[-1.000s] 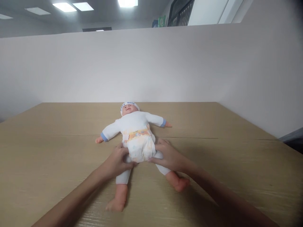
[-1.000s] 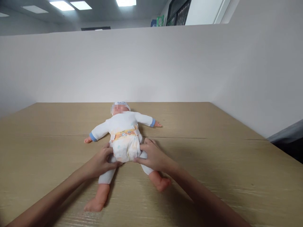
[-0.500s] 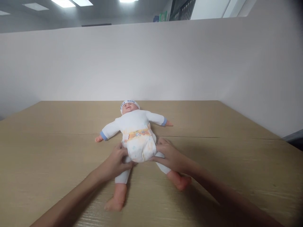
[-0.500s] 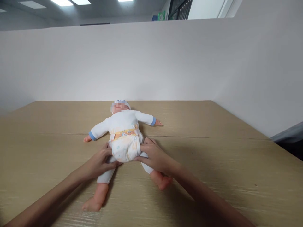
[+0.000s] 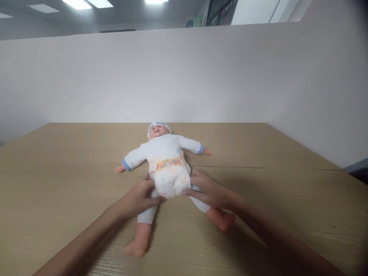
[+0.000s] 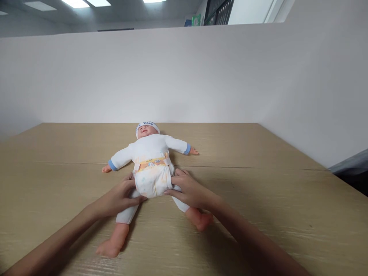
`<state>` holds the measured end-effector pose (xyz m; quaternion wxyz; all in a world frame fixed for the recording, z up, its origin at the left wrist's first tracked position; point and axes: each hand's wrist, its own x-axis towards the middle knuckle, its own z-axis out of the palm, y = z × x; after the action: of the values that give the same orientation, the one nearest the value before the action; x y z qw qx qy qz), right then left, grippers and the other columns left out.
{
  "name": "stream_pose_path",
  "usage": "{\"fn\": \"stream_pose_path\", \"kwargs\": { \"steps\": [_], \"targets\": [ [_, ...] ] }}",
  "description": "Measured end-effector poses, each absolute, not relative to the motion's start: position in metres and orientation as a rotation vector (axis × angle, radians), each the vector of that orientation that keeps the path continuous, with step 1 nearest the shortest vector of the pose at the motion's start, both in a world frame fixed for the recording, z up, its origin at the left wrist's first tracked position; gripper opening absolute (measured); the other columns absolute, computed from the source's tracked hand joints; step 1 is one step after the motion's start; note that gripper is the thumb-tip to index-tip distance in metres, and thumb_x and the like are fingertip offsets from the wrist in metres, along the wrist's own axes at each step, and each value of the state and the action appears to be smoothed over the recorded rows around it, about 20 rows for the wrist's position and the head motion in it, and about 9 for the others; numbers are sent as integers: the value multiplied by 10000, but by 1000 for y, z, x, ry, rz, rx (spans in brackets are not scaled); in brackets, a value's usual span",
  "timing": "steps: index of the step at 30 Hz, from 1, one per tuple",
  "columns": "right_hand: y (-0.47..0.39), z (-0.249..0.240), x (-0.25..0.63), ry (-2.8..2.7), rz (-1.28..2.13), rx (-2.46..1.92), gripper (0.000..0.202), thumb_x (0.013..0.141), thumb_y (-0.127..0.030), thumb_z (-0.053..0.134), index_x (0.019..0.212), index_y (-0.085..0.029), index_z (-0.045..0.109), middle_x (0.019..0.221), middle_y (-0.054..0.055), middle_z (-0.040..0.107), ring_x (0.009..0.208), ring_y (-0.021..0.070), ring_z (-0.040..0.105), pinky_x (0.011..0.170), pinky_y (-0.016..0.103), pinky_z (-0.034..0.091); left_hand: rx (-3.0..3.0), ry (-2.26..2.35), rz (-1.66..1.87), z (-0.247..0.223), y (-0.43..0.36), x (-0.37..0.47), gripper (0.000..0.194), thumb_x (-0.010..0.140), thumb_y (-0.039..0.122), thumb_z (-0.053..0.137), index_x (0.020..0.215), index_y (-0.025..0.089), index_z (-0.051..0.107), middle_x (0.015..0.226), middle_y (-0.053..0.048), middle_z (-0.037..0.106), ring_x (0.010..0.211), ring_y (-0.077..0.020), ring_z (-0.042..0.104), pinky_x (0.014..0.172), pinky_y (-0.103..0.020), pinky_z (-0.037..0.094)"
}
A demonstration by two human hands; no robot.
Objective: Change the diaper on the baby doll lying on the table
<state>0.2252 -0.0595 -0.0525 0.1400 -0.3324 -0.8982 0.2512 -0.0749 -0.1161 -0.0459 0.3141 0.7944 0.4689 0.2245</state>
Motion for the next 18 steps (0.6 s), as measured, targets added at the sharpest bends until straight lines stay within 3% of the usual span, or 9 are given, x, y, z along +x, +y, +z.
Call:
{"fn": "stream_pose_path", "kwargs": {
  "steps": [3, 10, 18],
  "targets": [
    [-62, -53, 224, -2546, 786, -966, 316, 1036, -535, 669, 1143, -284, 830, 1199, 93, 731, 1204, 326, 599, 1121, 500, 448, 2056, 1230, 588, -44, -115, -75, 366, 910, 316, 782, 1273, 275, 804, 1445, -98, 639, 1393, -337, 562, 1223, -465, 458],
    [-67, -58, 217, -2218, 1084, -1112, 413, 949, -615, 738, 1176, -288, 849, 1217, 91, 718, 1176, 325, 667, 1091, 484, 533, 1836, 1222, 603, -40, -114, -75, 427, 956, 601, 726, 1156, 237, 826, 1294, -91, 718, 1251, -334, 635, 1165, -465, 489],
    [-63, -62, 218, -2148, 1219, -1110, 507, 915, -690, 730, 1153, -258, 849, 1278, 91, 726, 1218, 337, 660, 1138, 502, 503, 1708, 1126, 671, -43, -112, -74, 380, 924, 562, 785, 1077, 218, 834, 1363, -97, 698, 1325, -335, 603, 1186, -428, 451]
  ]
}}
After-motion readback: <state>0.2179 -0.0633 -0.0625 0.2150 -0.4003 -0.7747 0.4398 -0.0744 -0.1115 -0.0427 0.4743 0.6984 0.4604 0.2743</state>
